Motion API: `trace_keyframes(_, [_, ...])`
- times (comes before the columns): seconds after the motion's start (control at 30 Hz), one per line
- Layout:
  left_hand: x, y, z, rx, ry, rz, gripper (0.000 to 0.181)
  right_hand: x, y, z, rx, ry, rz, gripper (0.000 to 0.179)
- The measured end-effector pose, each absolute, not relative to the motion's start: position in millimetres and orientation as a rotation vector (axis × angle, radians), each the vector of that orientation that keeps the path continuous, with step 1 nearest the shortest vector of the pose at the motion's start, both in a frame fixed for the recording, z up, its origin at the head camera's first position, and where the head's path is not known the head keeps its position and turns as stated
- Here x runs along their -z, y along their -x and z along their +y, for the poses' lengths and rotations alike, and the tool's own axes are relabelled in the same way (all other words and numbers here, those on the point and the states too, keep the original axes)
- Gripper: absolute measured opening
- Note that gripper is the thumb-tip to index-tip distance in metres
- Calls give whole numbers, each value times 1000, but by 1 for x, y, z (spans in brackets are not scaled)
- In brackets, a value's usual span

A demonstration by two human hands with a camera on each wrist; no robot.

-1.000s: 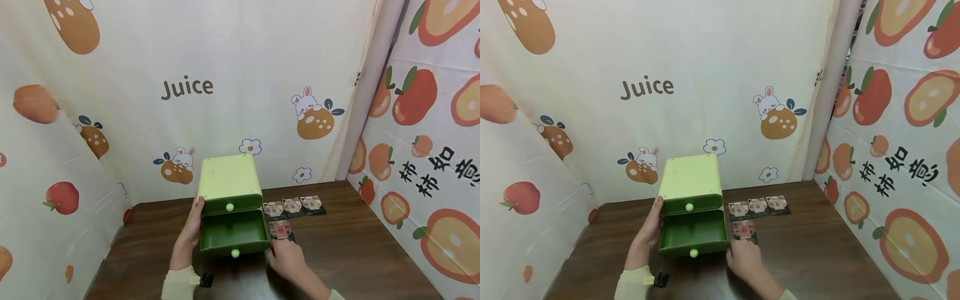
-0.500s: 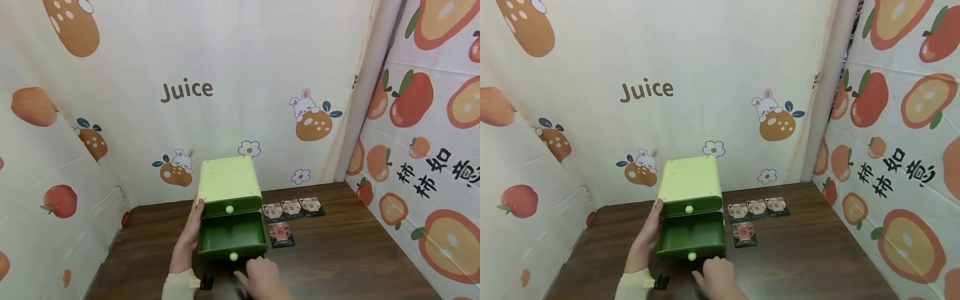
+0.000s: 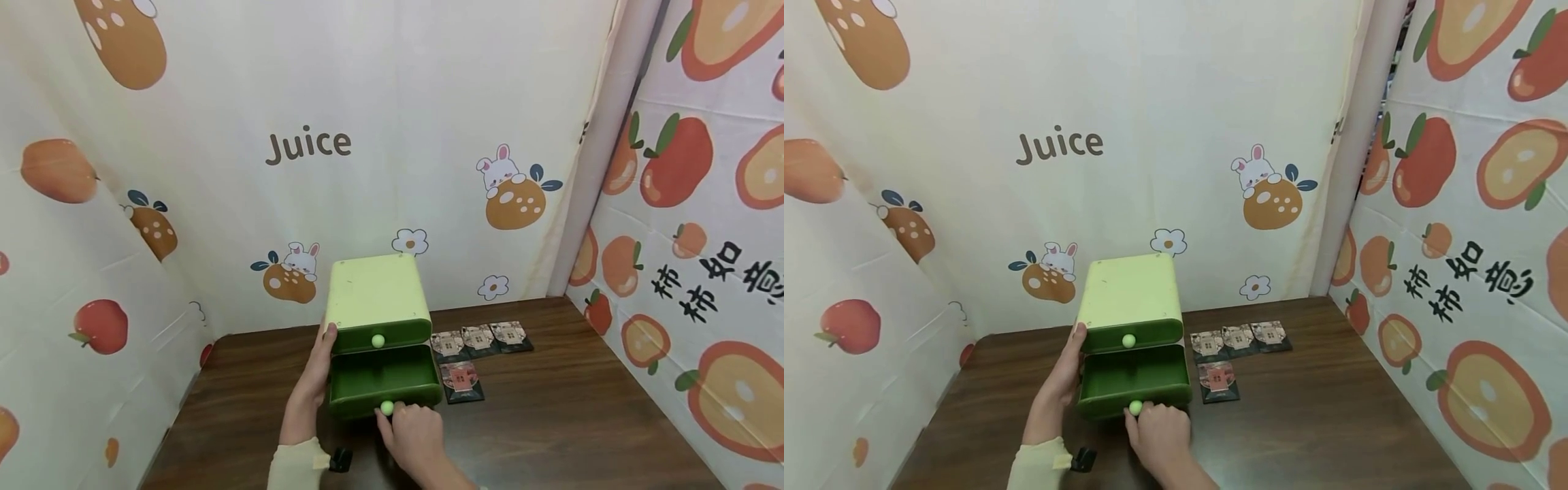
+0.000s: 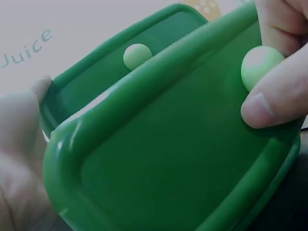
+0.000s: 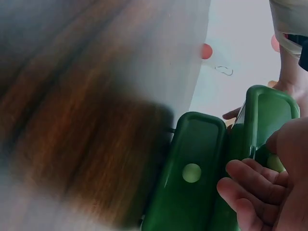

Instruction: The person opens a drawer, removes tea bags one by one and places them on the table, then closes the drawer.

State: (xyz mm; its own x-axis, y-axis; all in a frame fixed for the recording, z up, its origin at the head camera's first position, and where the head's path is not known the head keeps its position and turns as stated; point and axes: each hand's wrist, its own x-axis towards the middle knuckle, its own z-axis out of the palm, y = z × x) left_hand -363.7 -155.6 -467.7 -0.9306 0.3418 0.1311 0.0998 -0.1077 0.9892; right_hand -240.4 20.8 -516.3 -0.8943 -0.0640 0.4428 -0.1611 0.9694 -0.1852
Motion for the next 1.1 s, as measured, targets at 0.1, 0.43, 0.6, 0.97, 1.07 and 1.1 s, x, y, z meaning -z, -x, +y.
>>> trace_keyframes(0.1, [468, 363, -157, -2169, -506, 1991, 50, 514, 246, 20, -338, -171, -2711, 56])
trace_keyframes(0.43, [463, 361, -154, -2143, -419, 2013, 53, 509, 277, 22, -319, -149, -2721, 58])
trace_keyframes(0.6, [463, 359, -154, -2125, -403, 2039, 54, 510, 292, 24, -374, -156, -2753, 59])
trace_keyframes(0.97, [463, 353, -151, -2091, -318, 2057, 58, 508, 306, 28, -483, -115, -2778, 59])
trace_keyframes(1.07, [462, 352, -150, -2102, -276, 2056, 62, 507, 309, 28, -505, -115, -2780, 59])
trace_keyframes(1.1, [462, 352, -151, -2104, -254, 2049, 64, 507, 310, 27, -509, -118, -2779, 59])
